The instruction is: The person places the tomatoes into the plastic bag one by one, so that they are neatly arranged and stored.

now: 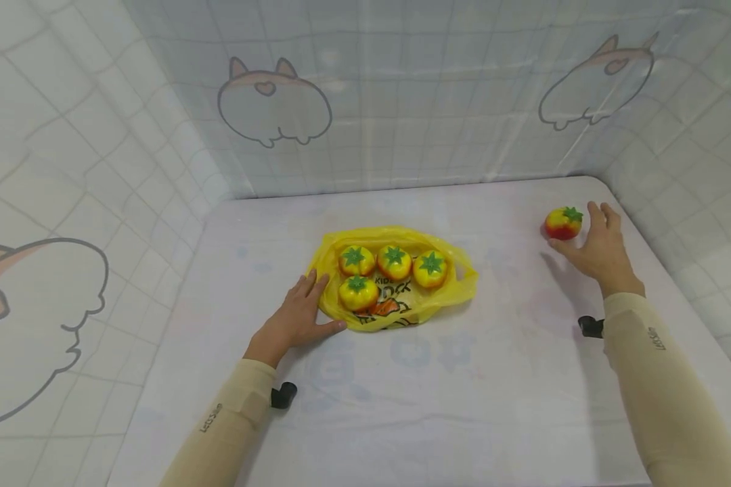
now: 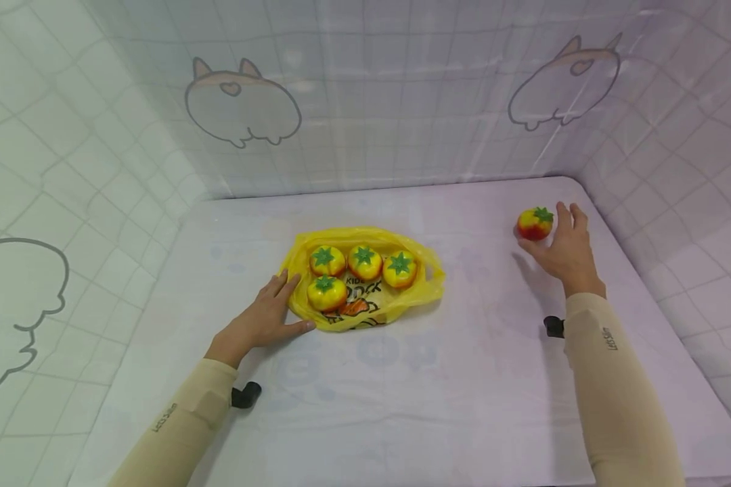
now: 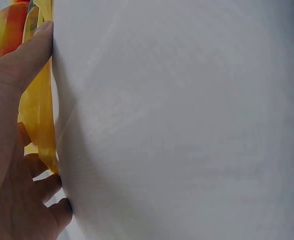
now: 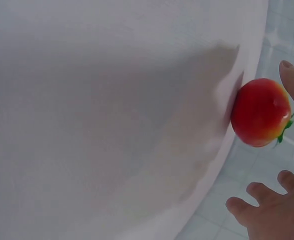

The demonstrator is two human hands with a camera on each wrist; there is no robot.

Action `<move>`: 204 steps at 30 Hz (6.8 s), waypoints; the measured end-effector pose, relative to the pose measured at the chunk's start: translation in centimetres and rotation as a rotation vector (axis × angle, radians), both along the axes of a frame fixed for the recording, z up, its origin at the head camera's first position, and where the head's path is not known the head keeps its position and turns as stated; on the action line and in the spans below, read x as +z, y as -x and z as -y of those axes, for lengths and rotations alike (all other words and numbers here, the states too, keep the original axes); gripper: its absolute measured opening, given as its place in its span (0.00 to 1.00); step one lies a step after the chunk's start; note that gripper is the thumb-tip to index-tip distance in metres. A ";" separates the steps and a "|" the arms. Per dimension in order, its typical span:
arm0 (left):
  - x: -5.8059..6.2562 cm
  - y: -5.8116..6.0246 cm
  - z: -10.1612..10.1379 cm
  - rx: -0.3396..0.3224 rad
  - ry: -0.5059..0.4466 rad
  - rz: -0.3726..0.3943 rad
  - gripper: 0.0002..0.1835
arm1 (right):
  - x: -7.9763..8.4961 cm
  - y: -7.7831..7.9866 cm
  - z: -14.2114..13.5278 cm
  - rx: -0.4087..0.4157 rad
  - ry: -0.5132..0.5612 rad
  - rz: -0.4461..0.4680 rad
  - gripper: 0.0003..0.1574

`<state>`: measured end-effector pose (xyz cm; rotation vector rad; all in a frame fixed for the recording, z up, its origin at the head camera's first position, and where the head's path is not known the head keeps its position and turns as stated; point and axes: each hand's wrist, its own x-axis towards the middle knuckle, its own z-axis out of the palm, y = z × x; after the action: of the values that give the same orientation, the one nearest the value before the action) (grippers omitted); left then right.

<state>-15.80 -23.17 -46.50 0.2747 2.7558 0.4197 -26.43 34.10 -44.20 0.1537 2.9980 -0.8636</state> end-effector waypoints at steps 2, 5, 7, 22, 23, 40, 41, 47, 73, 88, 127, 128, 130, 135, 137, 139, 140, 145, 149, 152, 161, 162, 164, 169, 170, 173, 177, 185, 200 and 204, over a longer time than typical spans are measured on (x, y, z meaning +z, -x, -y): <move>0.0 0.0 0.0 0.002 0.002 0.004 0.63 | -0.1 0.0 0.0 0.005 0.009 0.009 0.72; 0.1 -0.1 -0.1 0.003 0.006 0.006 0.63 | -0.4 0.1 0.0 0.015 0.016 0.002 0.72; 0.2 -0.1 -0.1 0.003 0.009 0.007 0.63 | -0.6 0.2 0.1 0.028 0.017 -0.009 0.72; 0.1 -0.1 -0.1 0.013 0.014 0.020 0.63 | -1.8 1.2 0.8 -0.019 0.013 0.066 0.71; 0.0 -0.1 -0.1 0.016 0.016 0.023 0.63 | -1.9 1.3 0.7 -0.023 0.014 0.068 0.70; 0.5 -0.2 -0.3 0.018 0.023 0.028 0.63 | -2.2 2.6 -0.1 -0.028 0.024 0.058 0.65; 0.5 -0.2 -0.3 0.019 0.020 0.025 0.63 | -2.1 2.6 0.0 -0.024 0.027 0.050 0.64; 0.5 -0.4 -0.2 0.031 0.010 0.035 0.63 | -1.9 2.4 0.7 -0.003 0.060 0.039 0.66; 0.5 -0.2 -0.3 0.015 0.037 0.030 0.63 | 0.1 2.1 5.5 0.079 0.022 -0.008 0.58; 0.8 -0.1 -0.2 0.002 0.028 0.039 0.63 | 1.7 0.8 10.7 0.218 0.066 -0.134 0.57; 0.5 0.0 -0.2 0.000 0.024 0.025 0.62 | 2.4 -4.4 20.9 0.758 0.138 -0.250 0.54; 0.5 0.0 -0.2 0.001 0.025 0.028 0.62 | 2.3 -4.5 21.2 0.782 0.126 -0.253 0.53; 0.5 0.0 -0.2 0.000 0.024 0.026 0.62 | 2.1 -4.9 21.6 0.834 0.103 -0.273 0.53; 0.3 0.0 -0.1 -0.003 0.022 0.024 0.62 | 1.1 -5.3 22.3 0.944 0.021 -0.350 0.51; 0.4 0.0 -0.2 -0.003 0.018 0.024 0.62 | 0.7 -5.3 22.4 0.973 -0.002 -0.372 0.51; 0.5 0.0 -0.2 -0.005 0.013 0.022 0.62 | 0.4 -5.4 22.6 0.991 -0.020 -0.387 0.51; 0.4 0.0 -0.2 -0.006 0.014 0.023 0.62 | 0.2 -5.4 22.6 0.999 -0.026 -0.390 0.51; 0.2 0.1 -0.1 -0.012 0.019 0.019 0.62 | -0.3 -5.7 22.9 1.023 -0.080 -0.348 0.51; 0.2 0.1 -0.1 -0.013 0.016 0.009 0.62 | -0.7 -5.8 23.1 1.041 -0.126 -0.306 0.50; 0.2 0.1 -0.1 -0.009 0.015 0.006 0.62 | -0.8 -5.9 23.2 1.042 -0.144 -0.295 0.49; 0.5 -0.1 0.1 0.009 0.025 0.024 0.62 | -1.2 -6.2 23.5 1.024 -0.149 -0.284 0.52; 0.6 -0.1 0.0 0.011 0.026 0.027 0.62 | -1.0 -6.4 23.4 1.019 -0.134 -0.285 0.53; 0.7 -0.2 -0.1 0.010 0.019 0.025 0.62 | -0.6 -6.7 22.7 0.996 -0.082 -0.300 0.56; 1.0 -0.2 -0.5 0.006 -0.013 0.031 0.63 | 0.4 -7.9 18.2 0.835 0.065 -0.406 0.59; 1.0 -0.2 -0.6 0.006 -0.013 0.031 0.63 | 0.4 -8.0 16.9 0.784 0.072 -0.416 0.59; 0.8 0.0 -0.6 0.010 0.003 0.028 0.64 | 0.0 -8.3 12.8 0.618 0.057 -0.315 0.61; 0.5 0.1 -0.6 0.006 0.009 0.021 0.65 | -0.6 -8.2 8.4 0.454 0.036 -0.124 0.61; 0.4 0.0 -0.4 0.006 -0.011 0.023 0.64 | 0.0 -7.0 5.3 0.388 0.050 -0.103 0.60; 1.1 -0.2 -0.7 0.003 0.006 0.020 0.63 | 0.8 -6.2 5.7 0.403 -0.029 -0.149 0.59; 1.8 -0.5 -0.6 0.004 0.007 0.015 0.64 | 0.9 -6.0 6.0 0.412 -0.043 -0.153 0.58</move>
<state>-15.29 -22.53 -44.74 0.2628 2.7429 0.4111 -20.39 28.10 -43.25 -0.5336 3.0111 -0.7928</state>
